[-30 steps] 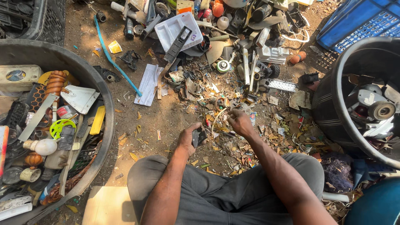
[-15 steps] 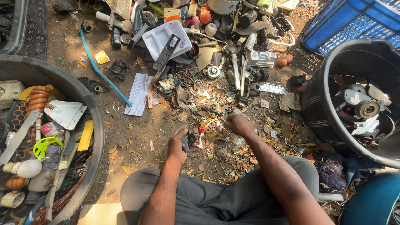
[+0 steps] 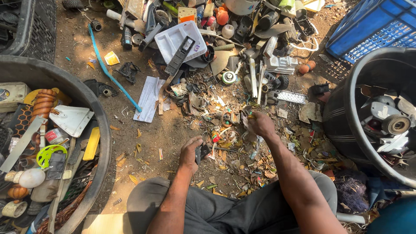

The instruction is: The person sits on the ground and sorts through a pile of mixed debris, picking up various small items such as plastic pieces, metal parts, and wires. They inspect each item and place selected pieces into nearby bins or baskets.

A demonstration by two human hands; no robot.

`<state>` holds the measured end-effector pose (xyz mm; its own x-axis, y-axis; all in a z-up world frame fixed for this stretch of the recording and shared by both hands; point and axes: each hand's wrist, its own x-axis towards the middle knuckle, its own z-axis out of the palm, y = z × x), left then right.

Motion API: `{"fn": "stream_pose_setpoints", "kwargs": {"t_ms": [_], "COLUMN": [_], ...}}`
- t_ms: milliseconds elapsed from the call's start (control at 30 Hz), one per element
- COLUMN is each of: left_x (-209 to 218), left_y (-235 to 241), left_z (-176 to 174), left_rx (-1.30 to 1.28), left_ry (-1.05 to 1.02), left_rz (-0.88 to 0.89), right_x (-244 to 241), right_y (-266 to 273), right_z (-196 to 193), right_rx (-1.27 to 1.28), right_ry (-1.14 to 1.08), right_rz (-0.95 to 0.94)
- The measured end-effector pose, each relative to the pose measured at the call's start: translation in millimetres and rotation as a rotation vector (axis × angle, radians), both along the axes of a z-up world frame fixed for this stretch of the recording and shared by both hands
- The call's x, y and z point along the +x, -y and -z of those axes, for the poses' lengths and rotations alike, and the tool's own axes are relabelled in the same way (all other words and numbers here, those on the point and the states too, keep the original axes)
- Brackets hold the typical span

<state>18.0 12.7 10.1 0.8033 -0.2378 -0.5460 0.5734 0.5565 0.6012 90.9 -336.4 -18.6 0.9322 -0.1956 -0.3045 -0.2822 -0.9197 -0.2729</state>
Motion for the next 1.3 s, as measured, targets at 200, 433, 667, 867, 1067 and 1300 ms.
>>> {"fn": "stream_pose_setpoints", "kwargs": {"t_ms": [200,433,667,867,1067,1300], "left_x": [-7,-3,5,0,-1,-9], "left_y": [-3,-1,-7,-10,-10,7], "left_z": [-18,8,10,-10,4,35], "left_rx": [-0.089,-0.139,-0.21,-0.211,-0.513,-0.578], "left_ry": [-0.102,0.016,-0.092,0.129,0.042,0.035], "left_rz": [0.012,-0.023,-0.074,0.013,-0.019,-0.034], "right_x": [-48,-3,-20,-46,-85,-148], "right_y": [-114,-86,-48,-84,-94,-192], "right_z": [-69,-40,21,-6,-86,-97], "right_rx": [0.659,0.221,0.114,0.165,1.278,1.087], "right_ry": [-0.074,0.156,-0.052,-0.004,0.152,0.055], "right_rz": [0.084,0.182,0.036,0.179,0.648,0.478]}}
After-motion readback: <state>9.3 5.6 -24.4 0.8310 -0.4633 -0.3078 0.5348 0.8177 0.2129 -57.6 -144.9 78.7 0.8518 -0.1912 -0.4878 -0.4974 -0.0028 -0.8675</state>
